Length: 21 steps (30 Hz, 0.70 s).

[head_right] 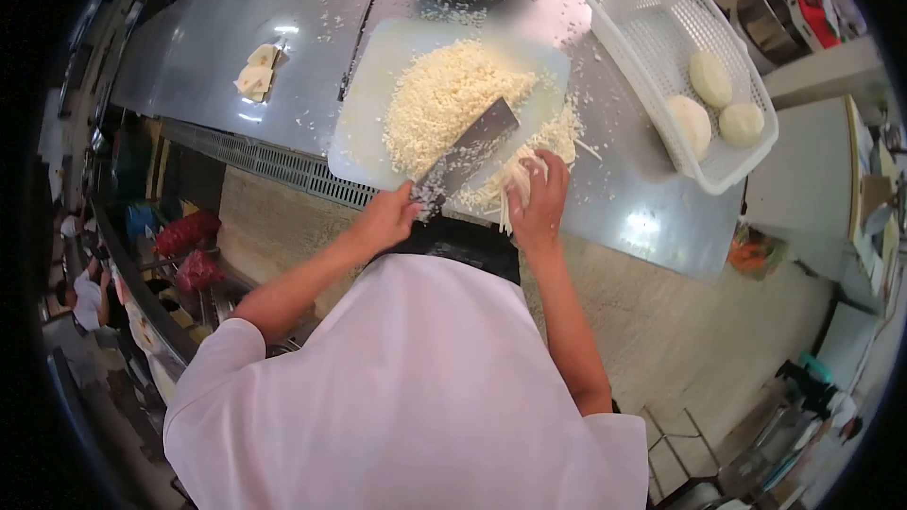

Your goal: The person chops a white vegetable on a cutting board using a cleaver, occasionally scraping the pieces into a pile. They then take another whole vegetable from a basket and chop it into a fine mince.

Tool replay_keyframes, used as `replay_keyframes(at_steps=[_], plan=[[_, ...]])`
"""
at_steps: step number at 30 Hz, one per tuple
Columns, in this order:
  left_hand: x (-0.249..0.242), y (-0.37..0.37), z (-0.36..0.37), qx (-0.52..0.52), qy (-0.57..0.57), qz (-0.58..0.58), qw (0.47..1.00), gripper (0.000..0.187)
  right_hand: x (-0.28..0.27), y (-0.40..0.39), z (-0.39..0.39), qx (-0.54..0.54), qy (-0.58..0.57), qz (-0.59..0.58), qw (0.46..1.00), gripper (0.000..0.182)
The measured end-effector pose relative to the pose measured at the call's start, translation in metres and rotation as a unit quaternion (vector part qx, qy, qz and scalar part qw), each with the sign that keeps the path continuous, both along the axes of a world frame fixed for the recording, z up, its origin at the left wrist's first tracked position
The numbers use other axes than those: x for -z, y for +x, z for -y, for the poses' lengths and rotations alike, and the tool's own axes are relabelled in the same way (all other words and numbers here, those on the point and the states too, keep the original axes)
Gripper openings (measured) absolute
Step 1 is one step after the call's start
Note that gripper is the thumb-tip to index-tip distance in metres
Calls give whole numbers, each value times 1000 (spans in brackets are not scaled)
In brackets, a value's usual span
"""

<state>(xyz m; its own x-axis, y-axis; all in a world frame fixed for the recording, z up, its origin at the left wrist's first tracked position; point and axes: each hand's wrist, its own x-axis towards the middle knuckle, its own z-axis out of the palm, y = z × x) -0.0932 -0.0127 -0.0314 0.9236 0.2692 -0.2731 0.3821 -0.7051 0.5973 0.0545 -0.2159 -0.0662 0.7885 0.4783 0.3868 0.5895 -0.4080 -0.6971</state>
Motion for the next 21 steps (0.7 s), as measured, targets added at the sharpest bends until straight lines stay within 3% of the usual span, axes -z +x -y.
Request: replay_keyframes(at_steps=[2,3,4,6,9,14,19,21], plan=[[-6,9,-34,8,17,15,1000,15,-10,-15,2,-42,-58,46,996,44],[-4,18,-51,31,57,-3,998,13,0,-19,4,-89,-73,29,993,63],[-7,25,-61,15,55,2,998,13,10,-22,4,-104,-75,37,991,63],[-20,38,-71,103,133,38,985,11,28,-25,3,-100,-141,55,983,69],[-47,41,-62,74,140,40,987,11,37,-16,-2,-96,-191,58,975,69],[-18,49,-87,71,181,48,980,15,42,1,-11,-100,-196,85,972,67],[-31,51,-89,57,155,114,980,18,9,7,-20,-141,-192,22,971,64],[-20,48,-93,32,170,54,983,17,2,11,-26,-148,-171,22,974,62]])
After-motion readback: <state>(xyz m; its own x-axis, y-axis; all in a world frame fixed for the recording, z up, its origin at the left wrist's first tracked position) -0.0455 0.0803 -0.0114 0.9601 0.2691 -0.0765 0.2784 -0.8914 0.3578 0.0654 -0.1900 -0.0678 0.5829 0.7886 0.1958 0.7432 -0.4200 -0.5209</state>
